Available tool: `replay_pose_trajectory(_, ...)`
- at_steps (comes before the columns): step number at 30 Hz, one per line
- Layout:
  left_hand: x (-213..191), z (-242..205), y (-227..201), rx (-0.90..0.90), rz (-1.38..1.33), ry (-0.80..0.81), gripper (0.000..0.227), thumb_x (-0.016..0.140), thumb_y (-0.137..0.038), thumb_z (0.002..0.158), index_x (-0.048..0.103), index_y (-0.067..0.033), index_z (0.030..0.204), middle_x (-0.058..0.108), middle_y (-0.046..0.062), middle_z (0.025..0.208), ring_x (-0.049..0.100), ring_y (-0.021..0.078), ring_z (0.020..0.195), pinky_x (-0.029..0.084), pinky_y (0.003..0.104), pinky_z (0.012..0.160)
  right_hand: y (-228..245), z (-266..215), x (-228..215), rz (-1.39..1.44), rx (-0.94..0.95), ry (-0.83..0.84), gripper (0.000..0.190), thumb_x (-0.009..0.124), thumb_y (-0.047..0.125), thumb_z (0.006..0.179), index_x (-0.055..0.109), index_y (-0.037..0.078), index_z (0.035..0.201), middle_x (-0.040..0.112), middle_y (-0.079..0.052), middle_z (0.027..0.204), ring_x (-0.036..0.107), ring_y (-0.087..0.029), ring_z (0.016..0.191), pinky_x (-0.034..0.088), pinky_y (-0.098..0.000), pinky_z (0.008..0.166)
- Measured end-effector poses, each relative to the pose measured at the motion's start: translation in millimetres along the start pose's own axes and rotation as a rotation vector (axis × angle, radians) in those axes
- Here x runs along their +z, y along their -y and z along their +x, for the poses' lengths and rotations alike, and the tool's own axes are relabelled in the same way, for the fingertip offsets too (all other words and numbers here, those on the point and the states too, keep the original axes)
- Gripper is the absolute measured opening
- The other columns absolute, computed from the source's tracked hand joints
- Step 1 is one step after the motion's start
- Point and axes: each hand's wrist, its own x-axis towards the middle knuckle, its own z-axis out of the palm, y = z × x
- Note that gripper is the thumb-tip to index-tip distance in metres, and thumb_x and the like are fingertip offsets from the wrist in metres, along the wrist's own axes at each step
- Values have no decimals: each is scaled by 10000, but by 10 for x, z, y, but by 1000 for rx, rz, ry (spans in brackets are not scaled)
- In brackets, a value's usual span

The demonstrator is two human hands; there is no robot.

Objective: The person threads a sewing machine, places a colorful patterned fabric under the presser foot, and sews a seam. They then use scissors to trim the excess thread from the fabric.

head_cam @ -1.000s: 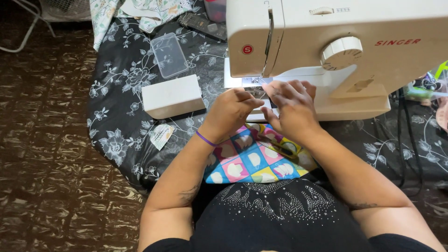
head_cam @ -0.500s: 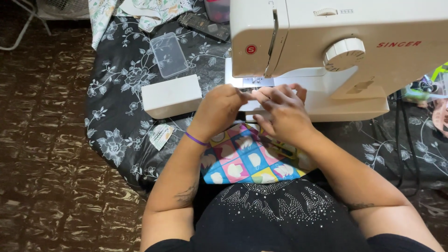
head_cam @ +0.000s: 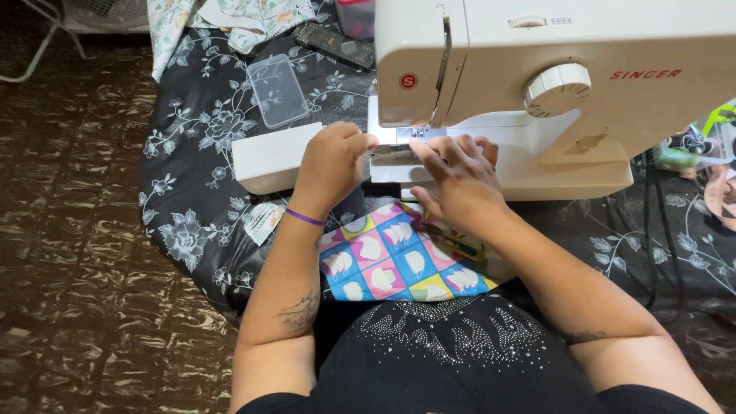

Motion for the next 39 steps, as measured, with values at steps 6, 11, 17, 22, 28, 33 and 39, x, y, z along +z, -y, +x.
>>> replay_pose_trajectory(6,-112,18,-226,-2,-109,132,109,786,-76,939,772,-85,832,626,66,705,648,275,699,558,370,677,45,52,4,33,19,-4,845,786,463,904,424,287,1647,520,-69,1143,564,-367,1109,335,-618,1090)
replay_pose_trajectory(11,-98,26,-299,32,-219,204,81,778,-73,970,813,-57,898,705,96,763,700,300,737,585,370,727,5,16,129,-4,-5,-53,720,770,422,906,511,272,1561,484,-56,1134,550,-341,1073,316,-627,1090)
replay_pose_trajectory(17,-44,18,-278,88,-338,176,50,774,-69,973,811,-40,956,751,110,836,737,319,791,608,376,771,-5,1,205,-83,-56,-198,504,793,385,871,587,212,1298,528,-47,1175,591,-323,1057,366,-625,1068)
replay_pose_trajectory(22,-120,37,-317,87,-409,107,58,761,-66,994,817,-60,980,761,99,854,734,301,785,603,363,769,74,42,-51,-8,-86,-172,475,716,412,964,626,223,1390,632,-36,1253,629,-319,1069,419,-566,1062)
replay_pose_trajectory(28,-169,89,-282,-8,-365,25,71,753,-113,1019,815,-107,985,726,61,806,702,245,752,596,324,762,12,53,-39,37,-101,-266,382,763,433,934,752,156,1197,743,-59,1100,674,-325,1004,516,-425,961)
replay_pose_trajectory(33,-30,78,-214,25,-146,-9,173,767,-212,1017,792,-106,884,625,36,709,646,211,675,579,302,683,66,-48,-17,-3,74,-93,386,697,487,978,787,251,1270,791,-20,1056,666,-307,1042,503,-487,1018)
replay_pose_trajectory(39,89,5,14,42,-78,-89,52,773,-133,996,816,-121,971,707,42,810,699,235,774,581,317,745,-23,-35,100,107,150,16,439,718,545,936,752,324,1313,806,50,1157,682,-286,1119,407,-571,1086)
